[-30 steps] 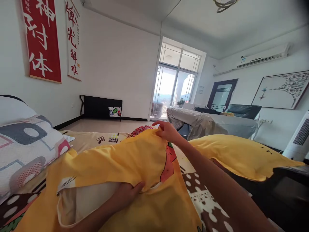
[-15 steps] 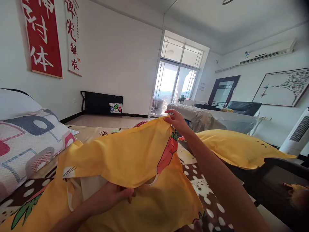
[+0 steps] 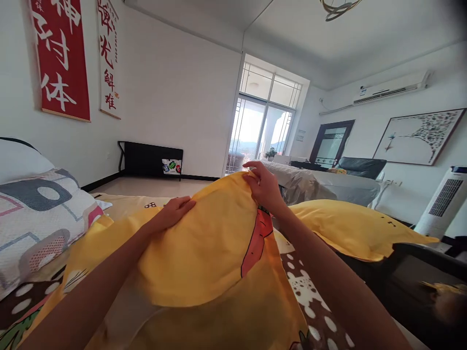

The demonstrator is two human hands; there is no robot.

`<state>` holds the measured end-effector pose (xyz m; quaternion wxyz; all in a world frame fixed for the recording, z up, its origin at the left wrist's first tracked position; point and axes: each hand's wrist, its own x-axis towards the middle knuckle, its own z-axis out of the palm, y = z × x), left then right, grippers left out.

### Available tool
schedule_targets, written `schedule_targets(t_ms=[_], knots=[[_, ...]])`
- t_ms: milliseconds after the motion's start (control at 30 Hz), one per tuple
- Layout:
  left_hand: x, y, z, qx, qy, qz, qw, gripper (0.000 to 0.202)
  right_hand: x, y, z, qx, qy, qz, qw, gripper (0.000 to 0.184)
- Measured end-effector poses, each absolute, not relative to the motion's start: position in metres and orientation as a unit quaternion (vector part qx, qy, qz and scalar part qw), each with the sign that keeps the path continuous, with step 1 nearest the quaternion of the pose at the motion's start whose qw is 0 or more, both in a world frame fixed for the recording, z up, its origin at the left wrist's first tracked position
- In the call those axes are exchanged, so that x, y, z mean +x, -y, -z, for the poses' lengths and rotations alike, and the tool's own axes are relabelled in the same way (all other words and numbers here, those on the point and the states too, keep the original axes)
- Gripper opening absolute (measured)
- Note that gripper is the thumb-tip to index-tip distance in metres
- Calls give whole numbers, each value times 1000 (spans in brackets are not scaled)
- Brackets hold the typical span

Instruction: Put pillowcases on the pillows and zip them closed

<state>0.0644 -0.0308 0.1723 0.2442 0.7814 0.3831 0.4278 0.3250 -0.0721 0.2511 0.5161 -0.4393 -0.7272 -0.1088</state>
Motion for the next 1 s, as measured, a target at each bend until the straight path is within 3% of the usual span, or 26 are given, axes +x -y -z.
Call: schedule_targets(t_ms=[233, 367, 533, 633, 733, 900, 1000], knots=[[55, 34, -160, 746, -375, -498, 232, 43, 344, 66, -229, -385, 654, -211, 617, 51], [49, 32, -161, 727, -377, -515, 253, 43, 332, 79, -217, -391, 648, -293, 584, 47], [47, 40, -161, 690, -356, -533, 338, 43, 321, 73, -207, -431, 658, -222, 577, 39], [40, 47, -160, 651, -354, -541, 398, 45, 321, 61, -202, -441, 650, -162, 597, 41], [27, 49, -155, 640, -364, -509, 446, 43, 323, 56, -197, -419, 643, -179, 616, 45], [16, 40, -144, 657, -368, -502, 426, 40, 320, 56, -200, -395, 662, -221, 597, 46], [20, 33, -138, 680, -379, -500, 379, 39, 315, 54, -211, -425, 686, -169, 566, 40]])
